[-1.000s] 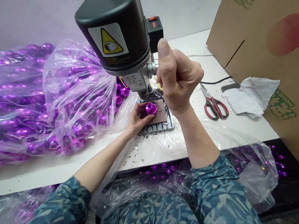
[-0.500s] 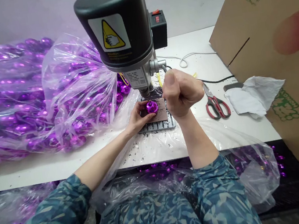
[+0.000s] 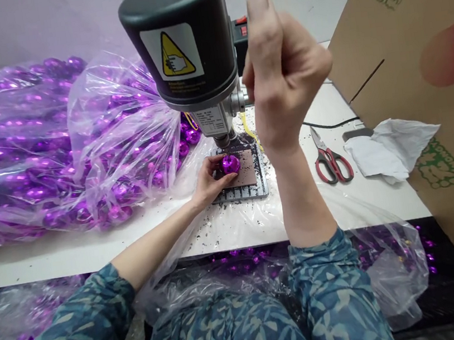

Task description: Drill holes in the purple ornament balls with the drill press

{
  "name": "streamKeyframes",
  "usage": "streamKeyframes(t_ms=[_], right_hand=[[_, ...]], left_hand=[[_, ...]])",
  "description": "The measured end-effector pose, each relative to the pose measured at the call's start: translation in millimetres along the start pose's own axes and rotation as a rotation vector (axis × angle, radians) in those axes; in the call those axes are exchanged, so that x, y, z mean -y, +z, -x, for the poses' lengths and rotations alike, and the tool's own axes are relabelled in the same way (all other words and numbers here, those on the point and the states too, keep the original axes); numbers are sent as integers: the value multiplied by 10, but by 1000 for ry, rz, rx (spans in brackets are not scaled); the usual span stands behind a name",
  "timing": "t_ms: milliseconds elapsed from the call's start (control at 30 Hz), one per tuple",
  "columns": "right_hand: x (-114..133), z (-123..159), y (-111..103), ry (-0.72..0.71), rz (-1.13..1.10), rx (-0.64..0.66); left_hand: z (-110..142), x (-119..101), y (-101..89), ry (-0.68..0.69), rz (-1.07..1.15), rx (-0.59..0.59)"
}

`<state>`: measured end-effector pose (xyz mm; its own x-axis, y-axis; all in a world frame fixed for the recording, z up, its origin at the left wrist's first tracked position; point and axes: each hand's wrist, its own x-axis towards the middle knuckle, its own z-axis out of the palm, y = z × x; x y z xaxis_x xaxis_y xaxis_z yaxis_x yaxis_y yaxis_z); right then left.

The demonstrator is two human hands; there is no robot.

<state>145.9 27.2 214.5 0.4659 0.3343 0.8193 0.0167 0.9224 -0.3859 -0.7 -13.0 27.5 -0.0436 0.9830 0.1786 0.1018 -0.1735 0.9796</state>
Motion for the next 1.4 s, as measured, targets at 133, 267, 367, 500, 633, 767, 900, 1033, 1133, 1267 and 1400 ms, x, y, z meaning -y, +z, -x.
streamKeyframes(t_ms=[133, 267, 367, 500, 633, 767, 900, 1033, 1133, 1267, 1400], right_hand=[[-37, -175, 75, 55, -17, 75], [-40, -142, 46, 70, 19, 61], [-58, -120, 33, 40, -4, 36], [-91, -109, 11, 17, -46, 53], [-77, -86, -14, 34, -17, 37], [-57, -76, -12, 65, 41, 32], [-51, -70, 0, 37, 2, 33], [-50, -51, -1, 33, 27, 31], [-56, -31, -6, 36, 12, 27], [-57, -15, -5, 3, -35, 18], [-33, -15, 5, -17, -34, 40]], left_hand=[[478, -303, -124, 96, -130, 198], [1097, -545, -282, 383, -404, 1032], [1087, -530, -387, 415, -437, 1051], [140, -312, -606, 256, -378, 351], [-1021, -44, -780, 111, -590, -69], [-1485, 99, -779, 74, -707, -29], [-1375, 24, -768, 98, -680, -37], [-981, -206, -813, 10, -231, -106], [-635, -334, -801, -197, 200, 0], [-331, -291, -669, -334, 420, 114], [-219, -87, -476, -268, 339, 140]])
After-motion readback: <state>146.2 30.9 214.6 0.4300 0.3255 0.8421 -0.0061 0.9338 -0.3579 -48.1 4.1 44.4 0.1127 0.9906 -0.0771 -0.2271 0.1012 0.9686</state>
